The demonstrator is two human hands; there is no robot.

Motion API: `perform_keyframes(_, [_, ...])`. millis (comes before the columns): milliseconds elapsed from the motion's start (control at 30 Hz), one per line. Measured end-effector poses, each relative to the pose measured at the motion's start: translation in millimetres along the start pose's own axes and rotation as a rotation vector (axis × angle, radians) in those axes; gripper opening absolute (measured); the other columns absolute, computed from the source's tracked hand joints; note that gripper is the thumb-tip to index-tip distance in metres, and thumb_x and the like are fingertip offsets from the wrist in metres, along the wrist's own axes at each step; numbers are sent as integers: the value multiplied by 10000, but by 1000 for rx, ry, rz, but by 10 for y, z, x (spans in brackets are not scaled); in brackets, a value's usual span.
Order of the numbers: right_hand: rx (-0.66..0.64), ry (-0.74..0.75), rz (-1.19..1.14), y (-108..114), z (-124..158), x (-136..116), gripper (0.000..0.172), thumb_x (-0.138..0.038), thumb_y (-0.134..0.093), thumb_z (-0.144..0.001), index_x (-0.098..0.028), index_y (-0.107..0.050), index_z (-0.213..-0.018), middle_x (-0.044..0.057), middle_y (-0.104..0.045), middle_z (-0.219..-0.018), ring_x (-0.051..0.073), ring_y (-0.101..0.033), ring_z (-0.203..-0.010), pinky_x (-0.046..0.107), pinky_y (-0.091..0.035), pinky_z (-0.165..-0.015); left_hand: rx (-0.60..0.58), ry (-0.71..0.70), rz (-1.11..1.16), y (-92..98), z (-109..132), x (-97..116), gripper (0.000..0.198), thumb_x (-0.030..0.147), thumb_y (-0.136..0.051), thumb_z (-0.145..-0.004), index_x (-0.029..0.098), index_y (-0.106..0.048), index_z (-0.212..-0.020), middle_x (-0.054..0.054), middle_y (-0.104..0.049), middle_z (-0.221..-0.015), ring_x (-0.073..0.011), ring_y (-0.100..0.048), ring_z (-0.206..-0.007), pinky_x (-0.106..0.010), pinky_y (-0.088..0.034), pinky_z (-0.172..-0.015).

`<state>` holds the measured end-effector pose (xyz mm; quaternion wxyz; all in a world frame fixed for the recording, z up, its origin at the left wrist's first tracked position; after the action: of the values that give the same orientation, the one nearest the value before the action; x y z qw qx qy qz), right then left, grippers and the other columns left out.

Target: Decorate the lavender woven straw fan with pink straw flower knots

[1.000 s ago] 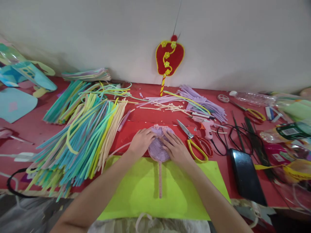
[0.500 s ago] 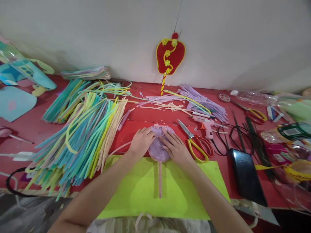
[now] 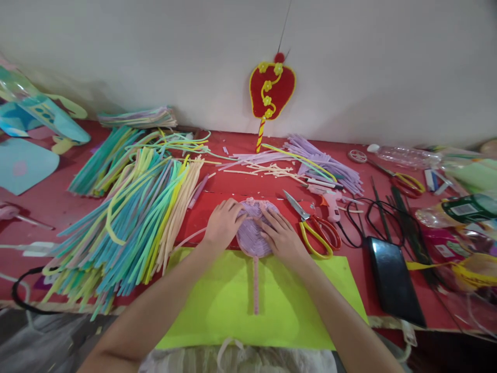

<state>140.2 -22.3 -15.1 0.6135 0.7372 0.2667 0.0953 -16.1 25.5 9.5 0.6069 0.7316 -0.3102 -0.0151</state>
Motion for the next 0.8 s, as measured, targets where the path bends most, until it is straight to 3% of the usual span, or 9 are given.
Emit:
perform_keyframes(233, [-19, -10, -2, 11, -7, -16, 419, -292, -338, -933, -225, -424, -1337, 66, -344, -1448, 219, -277, -1352, 437, -306, -1089, -89, -143, -43, -127, -5, 87, 159, 238, -461, -886, 180, -606, -917, -36, -613, -965, -179, -549, -878, -336, -422, -818])
perform_keyframes(500, [25, -44, -23, 43, 5, 75, 452, -316, -313, -939, -200, -356, -1374, 48, -340, -1451, 196, -208, -1377, 425, -277, -1102, -92, -132, 6, -141, -8, 78, 137, 224, -487, -874, 185, -610, -918, -34, -628, -977, -170, -551, -872, -321, -419, -811])
perform_keyframes(800, [-1, -32, 4, -6, 0, 63, 450, -325, -309, -939, -207, -364, -1370, 41, -383, -1426, 200, -246, -1364, 421, -282, -1088, -76, -115, -9, -131, 5, 79, 145, 224, -487, -873, 186, -621, -914, -36, -634, -955, -174, -551, -870, -333, -415, -823])
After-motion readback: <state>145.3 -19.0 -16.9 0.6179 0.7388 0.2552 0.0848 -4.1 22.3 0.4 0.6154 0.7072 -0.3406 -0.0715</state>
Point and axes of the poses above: each hand's wrist, its own z-axis away from the middle knuckle, its own y-axis out of the back of the hand, x = y × z, the point moved 5 cm from there along -z, towards the middle knuckle
